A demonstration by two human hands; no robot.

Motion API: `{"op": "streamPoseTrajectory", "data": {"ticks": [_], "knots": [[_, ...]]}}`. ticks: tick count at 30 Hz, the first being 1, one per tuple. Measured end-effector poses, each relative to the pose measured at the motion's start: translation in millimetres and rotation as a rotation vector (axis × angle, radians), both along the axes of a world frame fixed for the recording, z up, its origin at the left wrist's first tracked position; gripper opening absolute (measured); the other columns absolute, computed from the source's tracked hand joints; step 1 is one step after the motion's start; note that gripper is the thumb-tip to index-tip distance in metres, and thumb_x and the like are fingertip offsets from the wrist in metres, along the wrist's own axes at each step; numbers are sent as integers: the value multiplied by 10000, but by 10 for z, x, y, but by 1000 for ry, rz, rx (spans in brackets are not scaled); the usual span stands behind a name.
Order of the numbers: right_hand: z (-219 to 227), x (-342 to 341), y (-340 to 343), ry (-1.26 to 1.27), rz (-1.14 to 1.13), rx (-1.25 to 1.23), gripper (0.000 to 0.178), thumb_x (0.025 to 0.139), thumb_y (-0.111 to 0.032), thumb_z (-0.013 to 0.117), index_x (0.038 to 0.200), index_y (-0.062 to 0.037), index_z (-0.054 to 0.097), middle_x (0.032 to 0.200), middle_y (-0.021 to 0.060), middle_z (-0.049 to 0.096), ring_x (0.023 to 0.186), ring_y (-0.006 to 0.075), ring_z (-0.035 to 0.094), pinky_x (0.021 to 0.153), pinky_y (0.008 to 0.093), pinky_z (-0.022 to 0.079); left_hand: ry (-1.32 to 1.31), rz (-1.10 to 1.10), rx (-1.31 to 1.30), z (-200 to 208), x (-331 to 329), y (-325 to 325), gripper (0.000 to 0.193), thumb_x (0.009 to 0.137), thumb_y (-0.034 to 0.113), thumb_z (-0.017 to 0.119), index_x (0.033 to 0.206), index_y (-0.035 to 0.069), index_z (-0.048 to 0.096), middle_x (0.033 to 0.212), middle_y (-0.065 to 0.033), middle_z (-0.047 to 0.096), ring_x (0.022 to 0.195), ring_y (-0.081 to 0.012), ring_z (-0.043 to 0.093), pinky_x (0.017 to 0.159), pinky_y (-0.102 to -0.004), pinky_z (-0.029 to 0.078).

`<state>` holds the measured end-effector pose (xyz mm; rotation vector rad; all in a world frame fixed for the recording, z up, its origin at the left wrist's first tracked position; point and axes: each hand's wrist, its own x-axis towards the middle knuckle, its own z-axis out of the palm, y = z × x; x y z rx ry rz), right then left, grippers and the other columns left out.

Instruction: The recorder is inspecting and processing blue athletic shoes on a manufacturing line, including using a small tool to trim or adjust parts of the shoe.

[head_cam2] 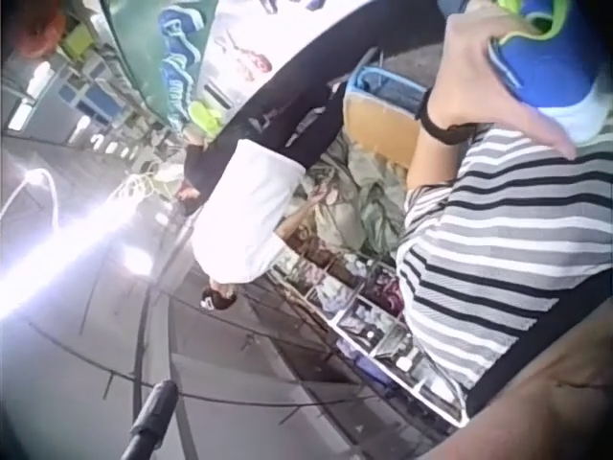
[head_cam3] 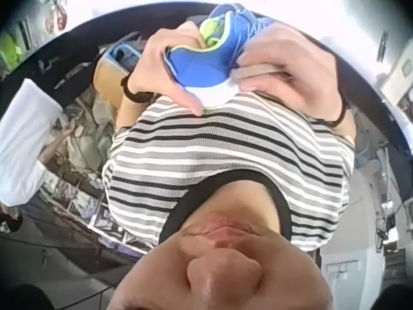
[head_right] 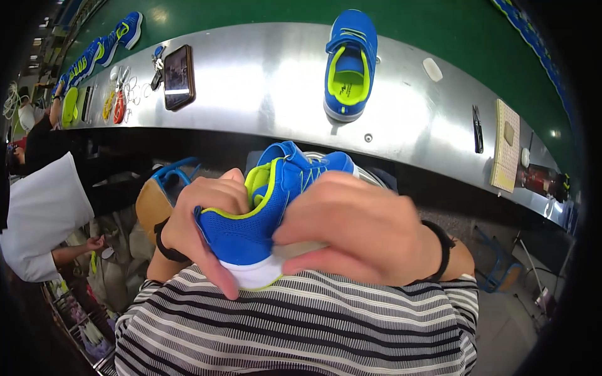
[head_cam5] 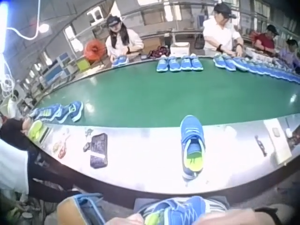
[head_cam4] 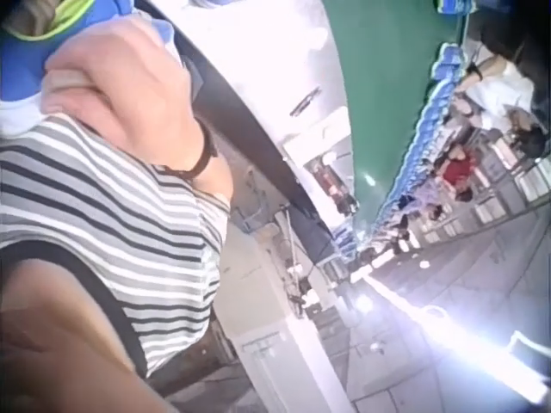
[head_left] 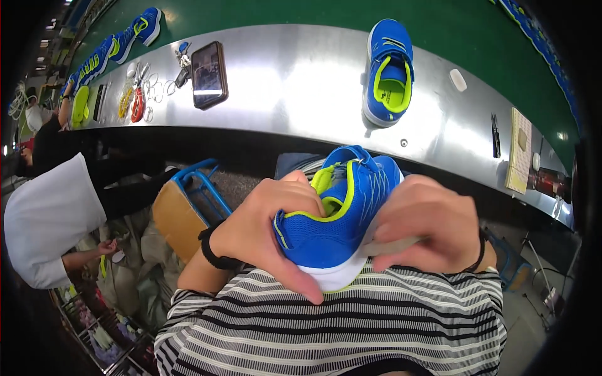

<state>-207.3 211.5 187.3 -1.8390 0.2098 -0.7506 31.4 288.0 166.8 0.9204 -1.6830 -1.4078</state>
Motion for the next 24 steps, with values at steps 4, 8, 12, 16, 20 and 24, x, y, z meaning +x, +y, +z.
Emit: {"op": "streamPoseTrajectory", "data": {"ticks": [4, 8, 12, 16, 20, 24], "knots": [[-165, 91, 126, -28, 63, -142, 277, 697, -116, 768, 924, -18, 644, 881, 106, 636, 734, 237, 618, 671, 329, 485, -65, 6, 6, 8, -61, 56, 573, 417, 356, 932, 768, 46, 602, 654, -21, 543, 587, -151, 452, 660, -304, 301], [50, 349, 269, -123, 79, -421, 248, 696, -61, 675, 927, 22, 638, 867, 143, 596, 719, 250, 592, 613, 330, 502, 61, 104, -109, -94, -198, 119, 560, 427, 348, 928, 771, 48, 602, 643, -23, 522, 588, -155, 431, 665, -300, 298], [-108, 108, 191, -134, 34, -493, 251, 680, -49, 668, 915, 33, 634, 870, 146, 600, 718, 250, 593, 586, 314, 495, -14, 0, 13, -63, -154, 76, 564, 430, 343, 927, 782, 44, 603, 641, -22, 518, 597, -154, 440, 668, -297, 296], [-79, 153, 166, -87, 34, -446, 227, 685, -52, 667, 890, 41, 631, 868, 146, 600, 717, 240, 592, 575, 306, 484, -12, 8, -15, -105, -198, 62, 564, 429, 342, 927, 787, 43, 610, 653, -28, 537, 589, -159, 442, 662, -293, 300], [-93, 214, 181, -156, 91, -501, 239, 694, -61, 658, 918, 25, 652, 862, 144, 606, 713, 229, 600, 574, 311, 481, 16, 83, -93, -113, -174, 51, 575, 418, 351, 926, 795, 42, 620, 663, -33, 550, 582, -168, 437, 636, -291, 311], [-189, -14, 111, -35, 44, -424, 235, 702, -86, 673, 902, 33, 644, 834, 134, 609, 682, 226, 597, 574, 305, 480, -35, -8, 33, -120, -172, 29, 588, 406, 346, 925, 802, 44, 610, 677, -33, 549, 591, -177, 424, 639, -292, 309]]}}
